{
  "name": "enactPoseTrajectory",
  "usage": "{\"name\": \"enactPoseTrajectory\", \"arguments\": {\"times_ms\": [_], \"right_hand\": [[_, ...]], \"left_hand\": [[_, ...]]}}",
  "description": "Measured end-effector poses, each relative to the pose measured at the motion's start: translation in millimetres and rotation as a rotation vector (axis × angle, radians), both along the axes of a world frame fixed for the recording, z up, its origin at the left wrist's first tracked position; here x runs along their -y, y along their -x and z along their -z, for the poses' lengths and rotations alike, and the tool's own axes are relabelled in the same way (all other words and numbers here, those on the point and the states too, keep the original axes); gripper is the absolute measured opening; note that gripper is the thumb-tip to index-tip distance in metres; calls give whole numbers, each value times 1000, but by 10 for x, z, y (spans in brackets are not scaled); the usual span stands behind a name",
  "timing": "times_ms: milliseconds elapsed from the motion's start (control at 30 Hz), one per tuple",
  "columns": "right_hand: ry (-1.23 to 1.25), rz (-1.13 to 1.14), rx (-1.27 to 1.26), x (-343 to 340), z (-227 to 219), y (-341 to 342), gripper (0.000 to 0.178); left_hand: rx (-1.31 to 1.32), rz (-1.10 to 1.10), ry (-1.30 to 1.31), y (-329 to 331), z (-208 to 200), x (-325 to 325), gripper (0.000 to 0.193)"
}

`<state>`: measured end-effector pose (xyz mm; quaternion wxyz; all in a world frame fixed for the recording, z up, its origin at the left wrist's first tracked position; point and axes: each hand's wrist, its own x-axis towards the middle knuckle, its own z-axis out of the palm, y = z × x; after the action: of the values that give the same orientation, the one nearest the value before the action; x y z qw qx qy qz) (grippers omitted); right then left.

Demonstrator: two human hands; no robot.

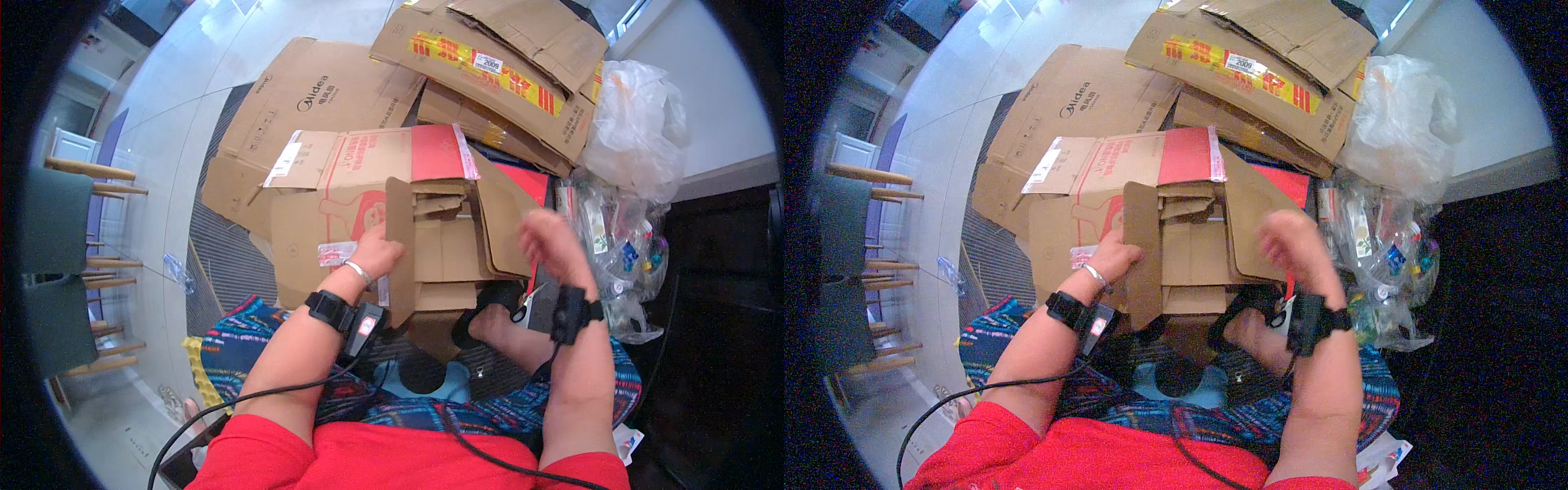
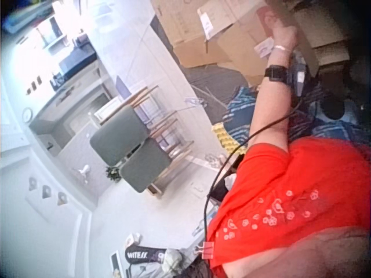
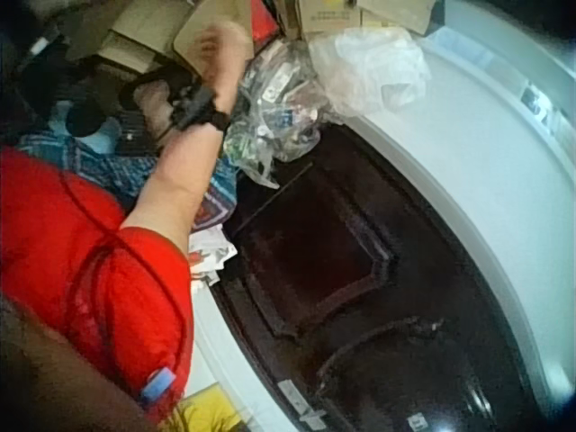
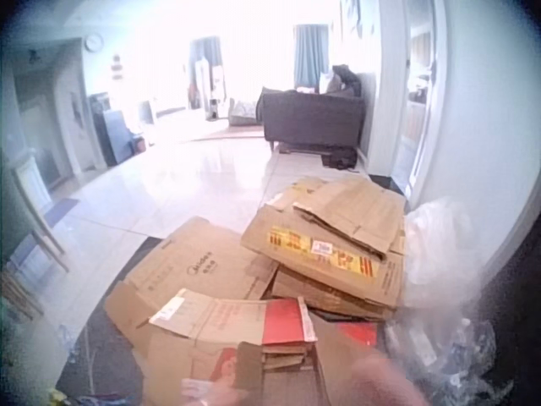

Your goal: The person organizes flattened cardboard boxes by picking them up from the floor, folding some, and stacking them inside a larger open box.

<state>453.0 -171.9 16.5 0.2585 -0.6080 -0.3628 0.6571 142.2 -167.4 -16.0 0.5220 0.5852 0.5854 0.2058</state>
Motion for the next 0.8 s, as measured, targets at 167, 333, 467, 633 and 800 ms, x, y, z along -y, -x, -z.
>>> {"name": "enactPoseTrajectory", "arguments": {"times_ms": [167,333,467,633,800], "right_hand": [[-124,164,748,-305,1130,-424,80],[-33,303,322,-188,1826,-255,93],[-168,173,525,-56,1759,-100,95],[-207,78,638,-107,1582,-67,92],[-57,118,82,-220,1679,-323,85]], "left_hand": [[76,-67,90,-37,54,-16,26],[57,-43,157,-48,-215,-90,22],[69,-97,72,-54,-359,-70,17],[13,15,48,14,-293,-80,15],[30,-48,176,-33,-214,-75,17]]}}
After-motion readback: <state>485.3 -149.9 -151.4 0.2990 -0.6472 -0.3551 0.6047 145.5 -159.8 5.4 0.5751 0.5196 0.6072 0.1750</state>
